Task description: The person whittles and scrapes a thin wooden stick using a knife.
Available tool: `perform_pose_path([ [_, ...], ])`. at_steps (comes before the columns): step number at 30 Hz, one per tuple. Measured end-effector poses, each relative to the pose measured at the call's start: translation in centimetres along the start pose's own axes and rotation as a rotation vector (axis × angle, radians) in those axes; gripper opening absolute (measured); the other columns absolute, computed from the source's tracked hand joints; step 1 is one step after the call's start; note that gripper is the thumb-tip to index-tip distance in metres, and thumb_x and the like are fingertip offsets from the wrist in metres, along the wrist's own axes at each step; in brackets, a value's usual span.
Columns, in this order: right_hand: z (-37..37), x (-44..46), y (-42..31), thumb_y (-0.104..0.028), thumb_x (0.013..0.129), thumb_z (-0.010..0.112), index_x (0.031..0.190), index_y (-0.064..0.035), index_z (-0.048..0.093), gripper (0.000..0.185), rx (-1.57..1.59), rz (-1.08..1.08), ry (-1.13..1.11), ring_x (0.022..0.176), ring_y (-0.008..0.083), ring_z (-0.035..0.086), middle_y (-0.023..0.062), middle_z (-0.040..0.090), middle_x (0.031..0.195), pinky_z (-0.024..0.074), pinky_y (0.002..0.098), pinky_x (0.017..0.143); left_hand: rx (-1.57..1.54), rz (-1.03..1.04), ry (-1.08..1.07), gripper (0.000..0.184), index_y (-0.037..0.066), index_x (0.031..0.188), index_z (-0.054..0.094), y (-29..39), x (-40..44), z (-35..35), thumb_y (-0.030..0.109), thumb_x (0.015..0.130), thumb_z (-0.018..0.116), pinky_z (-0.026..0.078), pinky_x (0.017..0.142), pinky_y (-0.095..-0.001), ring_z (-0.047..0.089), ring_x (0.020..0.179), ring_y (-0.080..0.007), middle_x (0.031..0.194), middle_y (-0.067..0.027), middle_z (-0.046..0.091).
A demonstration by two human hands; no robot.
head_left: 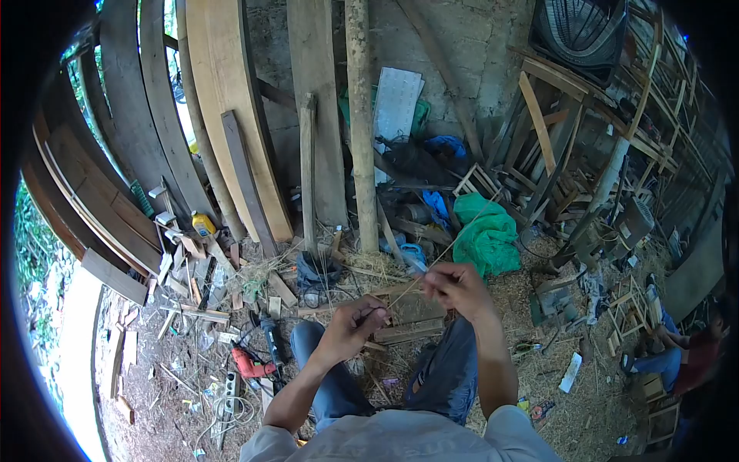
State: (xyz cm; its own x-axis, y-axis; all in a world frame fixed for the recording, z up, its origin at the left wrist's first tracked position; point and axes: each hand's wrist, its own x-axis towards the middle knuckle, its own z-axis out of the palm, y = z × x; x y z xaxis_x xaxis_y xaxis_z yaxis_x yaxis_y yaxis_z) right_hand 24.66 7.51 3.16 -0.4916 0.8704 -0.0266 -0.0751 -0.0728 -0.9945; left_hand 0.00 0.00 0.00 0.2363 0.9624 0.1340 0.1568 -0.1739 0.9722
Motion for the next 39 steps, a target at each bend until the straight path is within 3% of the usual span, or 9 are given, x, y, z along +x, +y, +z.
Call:
perform_pose_path([
  [2,-1.7,0.1,-0.2,-0.020,0.095,0.058,0.107,-0.0010,0.065,0.023,-0.100,-0.044,0.402,0.047,0.0012,0.040,0.0013,0.060,0.070,0.0252,0.0187,0.041,-0.163,0.078,0.041,0.013,0.000,0.098,0.060,-0.8,-0.3,-0.4,0.012,0.093,0.059,0.041,0.060,-0.0232,0.051,0.065,-0.0071,0.075,-0.0036,0.063],
  [3,-2.4,-0.3,-0.7,-0.020,0.095,0.058,0.107,-0.0010,0.065,0.023,-0.086,-0.044,0.407,0.047,0.0012,0.040,0.0013,0.060,0.070,0.0252,0.0187,0.041,-0.152,0.071,0.034,0.013,0.000,0.098,0.060,-1.0,-0.8,-1.3,0.012,0.093,0.059,0.041,0.060,-0.0232,0.051,0.065,-0.0071,0.075,-0.0036,0.063],
  [6,-3.9,-0.7,-1.7,-0.018,0.095,0.058,0.111,-0.0031,0.064,0.023,0.050,-0.113,0.331,0.046,0.0018,0.035,0.0031,0.061,0.071,0.0257,0.0183,0.041,-0.077,-0.040,0.009,0.011,0.000,0.097,0.060,-1.9,-0.9,-2.1,0.010,0.094,0.058,0.043,0.067,-0.0218,0.054,0.076,-0.0052,0.082,-0.0007,0.062],
  [8,-2.4,-0.7,-1.5,-0.017,0.095,0.057,0.114,-0.0036,0.063,0.024,0.070,-0.096,0.272,0.046,0.0021,0.035,0.0036,0.061,0.071,0.0265,0.0182,0.041,0.090,0.046,0.125,0.011,-0.001,0.097,0.062,-1.5,-0.2,-1.4,0.009,0.092,0.059,0.038,0.052,-0.0231,0.048,0.057,-0.0039,0.066,-0.0030,0.060],
  [16,3.6,0.2,1.6,-0.012,0.095,0.054,0.112,0.0008,0.063,0.023,0.031,-0.040,-0.026,0.049,0.0024,0.042,0.0024,0.061,0.070,0.0314,0.0188,0.043,0.226,0.288,0.215,0.010,-0.001,0.096,0.064,0.9,1.8,2.2,0.003,0.088,0.061,0.042,0.048,-0.0289,0.055,0.050,-0.0136,0.060,-0.0110,0.059],
  [22,1.1,-0.6,-0.8,-0.014,0.095,0.055,0.104,0.0062,0.064,0.024,0.065,0.001,0.131,0.048,0.0023,0.037,0.0001,0.055,0.067,0.0272,0.0188,0.042,0.322,0.265,0.166,0.010,0.000,0.096,0.065,1.6,0.5,1.8,0.002,0.087,0.062,0.045,0.051,-0.0300,0.061,0.055,-0.0189,0.066,-0.0130,0.062],
  [24,-0.2,-0.8,-1.0,-0.017,0.095,0.058,0.101,0.0063,0.064,0.025,0.104,0.000,0.195,0.048,0.0018,0.037,-0.0010,0.056,0.066,0.0278,0.0187,0.042,0.265,0.276,0.167,0.010,0.001,0.097,0.066,1.1,0.0,1.7,0.006,0.089,0.062,0.038,0.050,-0.0264,0.051,0.055,-0.0103,0.070,-0.0084,0.064],
  [34,3.0,-0.5,0.6,-0.014,0.095,0.055,0.109,0.0038,0.064,0.024,0.003,-0.003,-0.022,0.048,0.0029,0.038,0.0021,0.056,0.066,0.0274,0.0195,0.043,0.215,0.130,0.111,0.011,0.000,0.095,0.065,0.2,0.9,1.8,0.010,0.092,0.060,0.040,0.056,-0.0237,0.050,0.061,-0.0070,0.073,-0.0039,0.063],
  [39,2.2,-0.8,-0.7,-0.012,0.096,0.054,0.103,0.0050,0.066,0.022,0.052,0.042,0.064,0.048,0.0028,0.037,0.0012,0.054,0.065,0.0258,0.0197,0.042,-0.027,0.097,0.017,0.016,0.000,0.098,0.063,0.0,0.7,1.4,0.014,0.095,0.056,0.039,0.055,-0.0238,0.050,0.059,-0.0063,0.069,-0.0016,0.061],
])
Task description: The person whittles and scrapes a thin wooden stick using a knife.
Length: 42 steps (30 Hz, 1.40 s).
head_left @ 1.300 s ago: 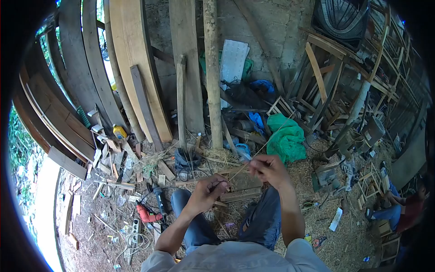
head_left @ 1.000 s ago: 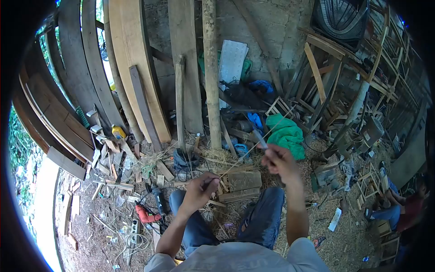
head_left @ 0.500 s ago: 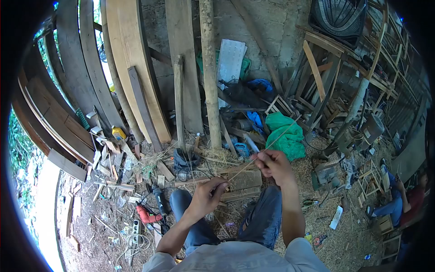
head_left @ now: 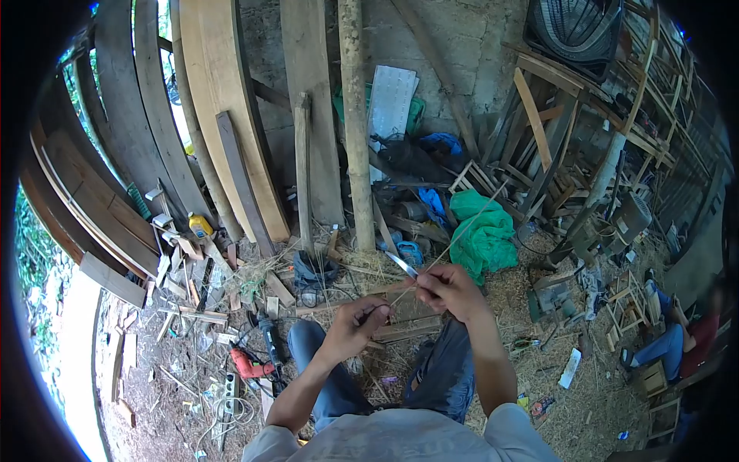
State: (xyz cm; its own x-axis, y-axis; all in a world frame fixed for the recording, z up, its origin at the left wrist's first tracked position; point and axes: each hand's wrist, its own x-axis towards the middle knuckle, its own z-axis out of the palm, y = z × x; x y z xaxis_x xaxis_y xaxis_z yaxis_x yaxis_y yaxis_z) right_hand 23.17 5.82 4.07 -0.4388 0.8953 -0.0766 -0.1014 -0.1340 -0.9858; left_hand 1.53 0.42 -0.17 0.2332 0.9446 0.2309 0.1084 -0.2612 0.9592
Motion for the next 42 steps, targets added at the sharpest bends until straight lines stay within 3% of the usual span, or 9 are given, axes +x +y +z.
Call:
perform_pose_path([
  [4,-0.5,-0.1,-0.2,-0.012,0.096,0.054,0.101,0.0053,0.066,0.022,0.001,0.044,-0.052,0.047,0.0025,0.035,0.0006,0.053,0.065,0.0243,0.0201,0.042,-0.115,-0.102,-0.086,0.016,0.000,0.097,0.063,0.5,-0.3,-0.4,0.014,0.095,0.056,0.039,0.062,-0.0216,0.049,0.069,-0.0057,0.076,0.0011,0.058],
  [12,-0.9,0.2,0.0,-0.021,0.094,0.059,0.100,0.0024,0.067,0.025,-0.064,0.006,-0.002,0.047,0.0013,0.038,-0.0015,0.056,0.065,0.0273,0.0178,0.041,-0.410,-0.204,-0.083,0.018,0.002,0.092,0.062,0.6,0.1,-0.1,0.018,0.096,0.056,0.024,0.048,-0.0189,0.036,0.055,-0.0025,0.068,0.0034,0.050],
  [21,-1.3,0.5,0.9,-0.020,0.094,0.059,0.098,0.0029,0.066,0.024,-0.071,-0.006,0.034,0.047,0.0023,0.040,0.0000,0.057,0.065,0.0291,0.0184,0.042,-0.407,-0.246,-0.083,0.018,0.002,0.094,0.063,0.7,-0.1,0.0,0.019,0.097,0.055,0.026,0.047,-0.0175,0.038,0.056,-0.0019,0.069,0.0031,0.051],
  [24,-1.1,0.5,1.2,-0.014,0.093,0.060,0.099,0.0057,0.064,0.020,-0.067,0.020,0.070,0.047,0.0024,0.038,0.0028,0.057,0.067,0.0278,0.0191,0.041,-0.412,-0.271,-0.087,0.019,0.002,0.094,0.063,0.4,-0.3,-0.1,0.019,0.097,0.055,0.026,0.047,-0.0175,0.039,0.056,-0.0019,0.069,0.0030,0.051],
  [34,1.6,0.5,1.9,-0.012,0.094,0.057,0.102,0.0012,0.066,0.017,-0.158,-0.009,-0.055,0.047,0.0020,0.040,0.0006,0.058,0.067,0.0296,0.0187,0.042,-0.368,-0.208,-0.020,0.019,0.001,0.092,0.063,0.1,-0.1,-0.1,0.018,0.097,0.055,0.028,0.049,-0.0184,0.039,0.056,-0.0026,0.067,0.0033,0.051],
  [36,-0.4,1.1,1.3,-0.008,0.094,0.056,0.103,0.0025,0.065,0.017,-0.016,-0.007,-0.010,0.048,0.0023,0.041,0.0004,0.057,0.066,0.0312,0.0191,0.043,-0.328,-0.204,-0.017,0.018,0.001,0.092,0.063,0.0,-0.3,-0.1,0.017,0.096,0.055,0.028,0.050,-0.0187,0.039,0.057,-0.0029,0.068,0.0027,0.052],
  [42,0.4,1.3,1.1,-0.012,0.095,0.055,0.101,0.0015,0.065,0.018,-0.155,-0.070,0.112,0.048,0.0018,0.040,-0.0010,0.055,0.064,0.0289,0.0192,0.041,-0.413,-0.265,-0.068,0.017,0.002,0.090,0.062,0.7,-0.4,-1.0,0.016,0.096,0.055,0.028,0.049,-0.0185,0.040,0.058,-0.0026,0.070,0.0013,0.055],
])
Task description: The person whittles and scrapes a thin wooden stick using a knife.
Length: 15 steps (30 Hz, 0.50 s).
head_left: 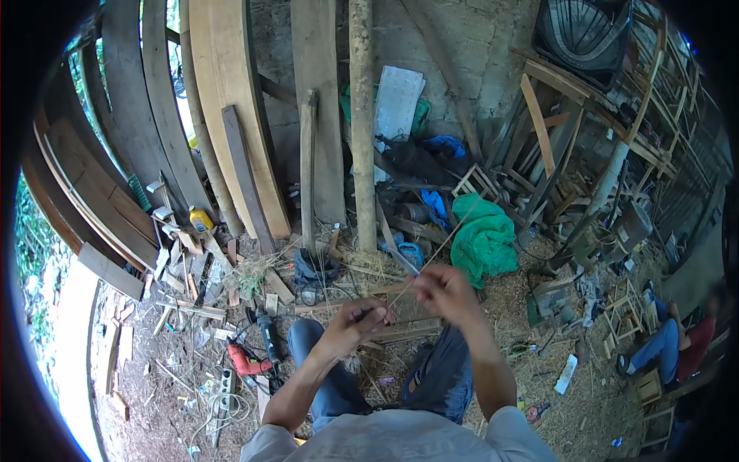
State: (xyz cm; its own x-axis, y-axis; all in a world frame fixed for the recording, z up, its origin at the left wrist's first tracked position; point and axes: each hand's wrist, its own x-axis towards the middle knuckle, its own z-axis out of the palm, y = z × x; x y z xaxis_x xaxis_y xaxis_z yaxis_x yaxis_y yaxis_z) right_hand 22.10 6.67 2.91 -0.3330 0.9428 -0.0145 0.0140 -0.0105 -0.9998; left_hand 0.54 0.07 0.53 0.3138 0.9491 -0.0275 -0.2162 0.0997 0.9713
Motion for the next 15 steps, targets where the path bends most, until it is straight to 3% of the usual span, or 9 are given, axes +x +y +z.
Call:
perform_pose_path([
  [4,-1.8,0.4,-0.6,-0.016,0.095,0.057,0.100,-0.0002,0.067,0.020,0.096,-0.029,0.109,0.050,0.0017,0.042,-0.0033,0.053,0.063,0.0311,0.0193,0.042,-0.057,0.035,0.002,0.018,0.002,0.090,0.063,-0.7,0.6,-0.7,0.017,0.096,0.055,0.027,0.048,-0.0178,0.040,0.057,-0.0022,0.070,0.0010,0.055],
  [6,-0.3,-0.1,0.0,-0.016,0.095,0.056,0.102,0.0007,0.066,0.021,0.034,-0.015,0.048,0.051,0.0017,0.042,-0.0031,0.053,0.064,0.0311,0.0194,0.042,-0.050,0.022,0.034,0.017,0.003,0.091,0.063,-0.3,0.3,-0.5,0.017,0.096,0.055,0.026,0.048,-0.0177,0.040,0.056,-0.0023,0.070,0.0009,0.056],
  [8,-0.3,0.3,0.3,-0.013,0.097,0.053,0.105,0.0050,0.063,0.022,0.076,-0.062,-0.006,0.047,0.0024,0.034,-0.0003,0.052,0.065,0.0261,0.0200,0.041,0.025,0.046,0.031,0.017,0.003,0.091,0.063,-0.1,0.3,-0.4,0.017,0.096,0.055,0.026,0.047,-0.0179,0.039,0.056,-0.0022,0.070,0.0011,0.055],
  [12,0.5,-0.2,-0.2,-0.015,0.096,0.054,0.106,0.0027,0.065,0.022,0.076,0.015,-0.103,0.048,0.0019,0.039,-0.0020,0.054,0.065,0.0294,0.0200,0.042,0.202,0.147,0.042,0.017,0.004,0.090,0.063,-0.7,0.8,-0.4,0.018,0.096,0.056,0.023,0.046,-0.0188,0.036,0.052,-0.0019,0.066,0.0032,0.050],
  [15,0.3,-0.5,-0.8,-0.015,0.096,0.055,0.107,0.0033,0.064,0.023,0.136,0.031,-0.175,0.047,0.0019,0.037,-0.0017,0.053,0.065,0.0277,0.0201,0.041,0.091,0.027,-0.005,0.018,0.004,0.089,0.063,0.3,0.5,-0.6,0.018,0.096,0.056,0.022,0.045,-0.0191,0.034,0.050,-0.0015,0.064,0.0045,0.048],
])
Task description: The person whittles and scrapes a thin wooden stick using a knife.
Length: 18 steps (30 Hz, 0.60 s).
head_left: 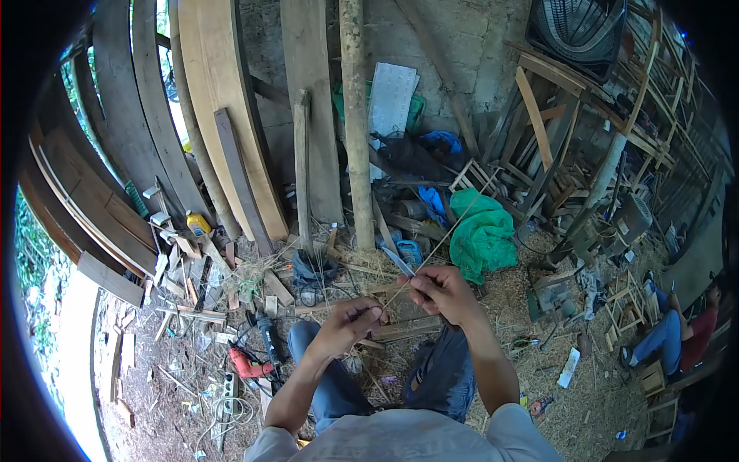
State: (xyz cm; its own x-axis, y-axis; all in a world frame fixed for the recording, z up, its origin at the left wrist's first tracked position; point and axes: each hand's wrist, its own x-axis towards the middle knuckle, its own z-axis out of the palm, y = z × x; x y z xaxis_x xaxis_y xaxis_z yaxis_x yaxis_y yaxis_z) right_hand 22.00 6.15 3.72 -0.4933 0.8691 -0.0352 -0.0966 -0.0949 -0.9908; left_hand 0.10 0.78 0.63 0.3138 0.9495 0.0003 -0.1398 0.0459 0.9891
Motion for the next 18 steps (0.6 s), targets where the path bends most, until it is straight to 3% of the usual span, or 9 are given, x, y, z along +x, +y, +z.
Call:
perform_pose_path([
  [4,-1.2,0.2,0.1,-0.015,0.096,0.056,0.107,0.0035,0.064,0.024,0.045,0.016,-0.030,0.047,0.0019,0.036,-0.0014,0.052,0.064,0.0258,0.0196,0.040,-0.017,-0.011,0.001,0.019,0.004,0.088,0.062,-0.2,0.0,-0.3,0.019,0.096,0.055,0.021,0.044,-0.0195,0.033,0.050,-0.0014,0.063,0.0053,0.047],
  [10,-7.0,0.3,-0.9,-0.017,0.095,0.056,0.104,0.0034,0.064,0.023,0.170,-0.117,0.260,0.045,0.0015,0.034,-0.0014,0.051,0.064,0.0243,0.0184,0.039,-0.077,-0.119,-0.025,0.020,0.003,0.089,0.063,-0.7,-1.0,-1.6,0.020,0.096,0.056,0.024,0.046,-0.0196,0.036,0.052,-0.0026,0.065,0.0031,0.050],
  [12,-7.2,0.1,-1.2,-0.021,0.095,0.056,0.106,0.0027,0.062,0.026,0.121,-0.157,0.307,0.044,0.0025,0.031,-0.0023,0.047,0.062,0.0228,0.0196,0.039,0.099,0.133,0.054,0.017,0.001,0.090,0.064,-2.1,-0.4,-1.3,0.016,0.095,0.057,0.032,0.049,-0.0208,0.044,0.056,-0.0043,0.069,0.0008,0.055],
  [15,-4.5,0.0,-0.4,-0.021,0.095,0.057,0.110,0.0032,0.062,0.029,0.074,-0.092,0.241,0.044,0.0027,0.033,-0.0012,0.051,0.064,0.0241,0.0196,0.039,0.363,0.232,0.109,0.014,0.000,0.093,0.064,-1.9,0.7,-0.5,0.012,0.094,0.058,0.038,0.055,-0.0220,0.048,0.061,-0.0048,0.070,0.0004,0.059],
  [17,-1.8,0.1,0.7,-0.019,0.096,0.055,0.114,0.0037,0.061,0.029,-0.026,-0.062,0.159,0.045,0.0030,0.035,0.0003,0.053,0.065,0.0250,0.0197,0.040,0.500,0.236,0.139,0.008,0.000,0.094,0.063,-1.1,1.0,0.8,0.006,0.091,0.060,0.042,0.053,-0.0254,0.054,0.059,-0.0080,0.067,-0.0050,0.061],
  [18,-0.9,0.2,1.1,-0.019,0.096,0.055,0.114,0.0037,0.061,0.029,-0.026,-0.065,0.162,0.045,0.0030,0.035,0.0003,0.053,0.065,0.0250,0.0197,0.040,0.597,0.367,0.199,0.007,0.000,0.095,0.062,-1.2,1.3,1.5,0.004,0.089,0.060,0.044,0.052,-0.0285,0.058,0.057,-0.0151,0.068,-0.0093,0.062],
])
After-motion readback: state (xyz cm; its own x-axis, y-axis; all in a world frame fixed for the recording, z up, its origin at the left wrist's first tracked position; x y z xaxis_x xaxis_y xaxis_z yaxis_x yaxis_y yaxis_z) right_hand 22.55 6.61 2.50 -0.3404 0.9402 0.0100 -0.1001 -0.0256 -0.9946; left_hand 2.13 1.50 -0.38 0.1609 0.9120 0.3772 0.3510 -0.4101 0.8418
